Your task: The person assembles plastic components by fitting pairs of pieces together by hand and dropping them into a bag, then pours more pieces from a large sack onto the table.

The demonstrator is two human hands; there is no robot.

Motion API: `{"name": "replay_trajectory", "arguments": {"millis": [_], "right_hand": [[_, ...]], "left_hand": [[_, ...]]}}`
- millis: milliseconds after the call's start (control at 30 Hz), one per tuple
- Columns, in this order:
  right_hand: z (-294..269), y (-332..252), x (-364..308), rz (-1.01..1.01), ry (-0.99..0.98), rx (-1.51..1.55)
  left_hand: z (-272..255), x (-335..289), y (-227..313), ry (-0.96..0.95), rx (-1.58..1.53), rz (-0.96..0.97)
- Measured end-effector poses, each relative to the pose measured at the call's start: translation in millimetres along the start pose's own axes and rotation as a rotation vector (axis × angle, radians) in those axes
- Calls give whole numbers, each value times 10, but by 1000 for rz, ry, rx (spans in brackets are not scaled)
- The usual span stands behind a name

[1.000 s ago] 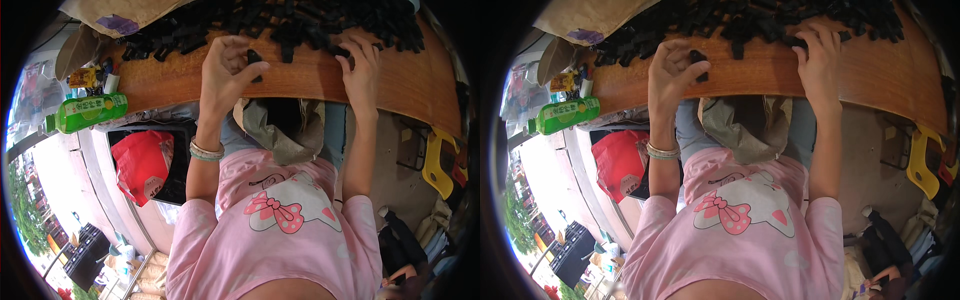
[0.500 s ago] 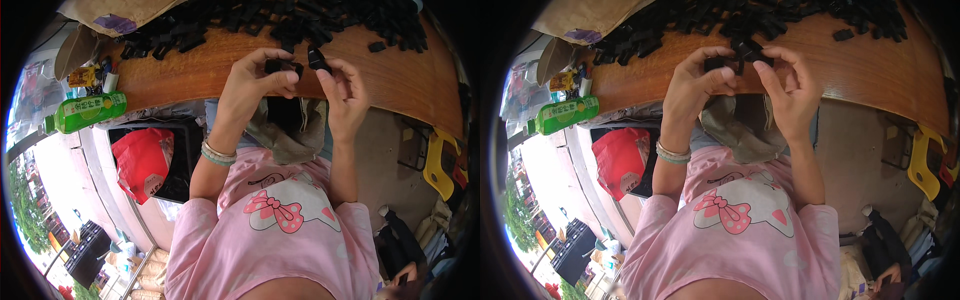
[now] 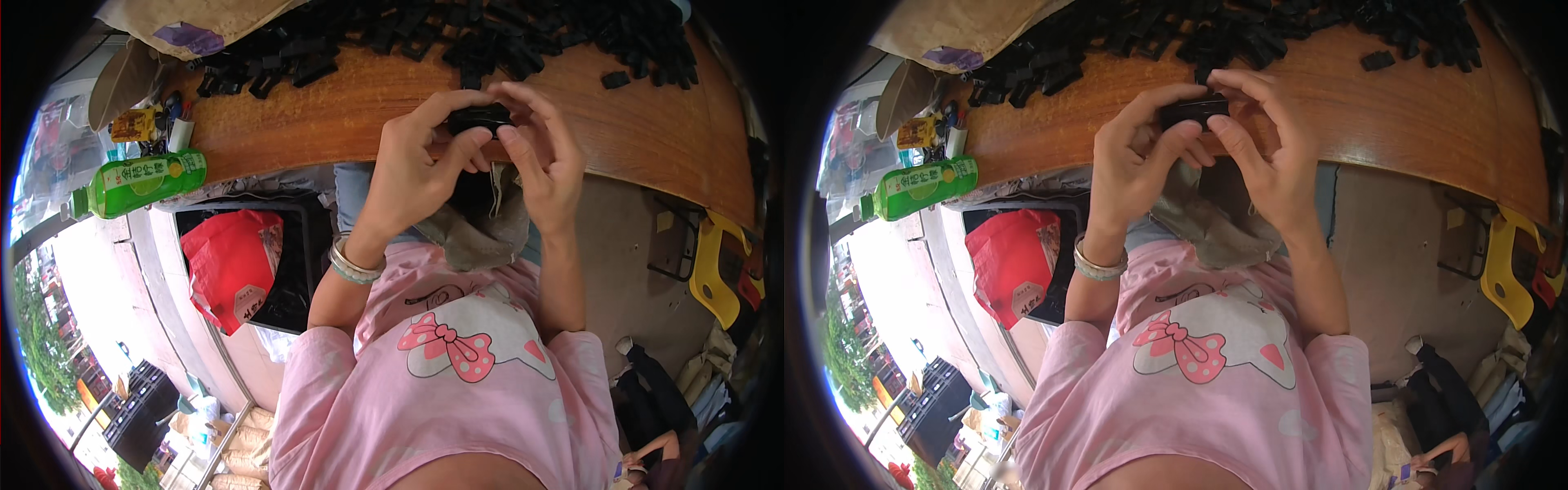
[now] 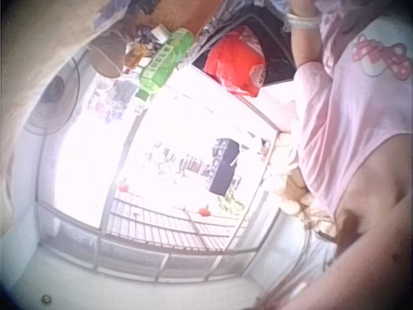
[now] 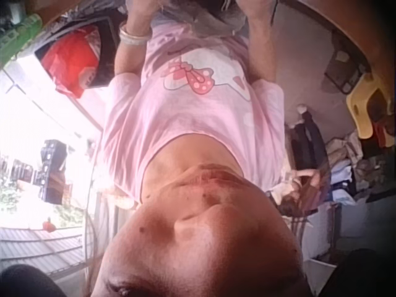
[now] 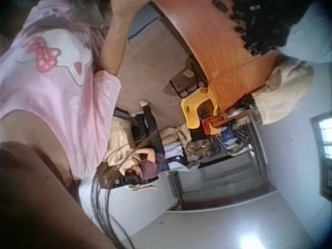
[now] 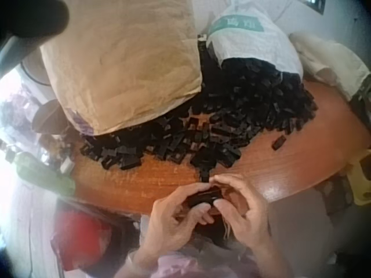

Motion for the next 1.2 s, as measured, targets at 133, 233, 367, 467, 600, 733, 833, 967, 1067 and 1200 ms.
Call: {"name": "replay_trajectory", "arguments": {"millis": [133, 233, 367, 467, 600, 733, 833, 967, 1067, 1200], "right_hand": [[82, 216, -80, 265, 29, 201], [13, 257, -34, 240, -109, 174], [212, 236, -37, 277, -452, -137], [92, 181, 259, -59, -137, -352], [142, 148, 551, -359, 13, -973], [168, 297, 648, -378, -101, -1011], [17, 165, 658, -385, -32, -853], [147, -38, 465, -209, -134, -389], [218, -54, 356, -220, -160, -354], [159, -111, 334, -282, -109, -324]], "left_hand": [[46, 0, 146, 99, 170, 148], [-102, 121, 139, 110, 319, 149], [-455, 541, 123, 189, 843, 434], [-319, 671, 108, 104, 1272, 505], [-246, 660, -19, -80, 1461, 329], [-333, 378, 133, 29, 1302, 381], [-494, 235, 139, 186, 837, 204], [-425, 100, -87, 237, 34, -3], [-277, 122, -110, 88, -26, 3], [-260, 137, -95, 67, -16, -5]]}}
Point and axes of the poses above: each hand's wrist, its own x-axis towards the middle knuckle, its own z-axis out of the palm, y = z × x, the point moved 8 cm from there along x, towards the middle knuckle, and after that the axes turned 8 degrees about z, right-handed, at the moved point
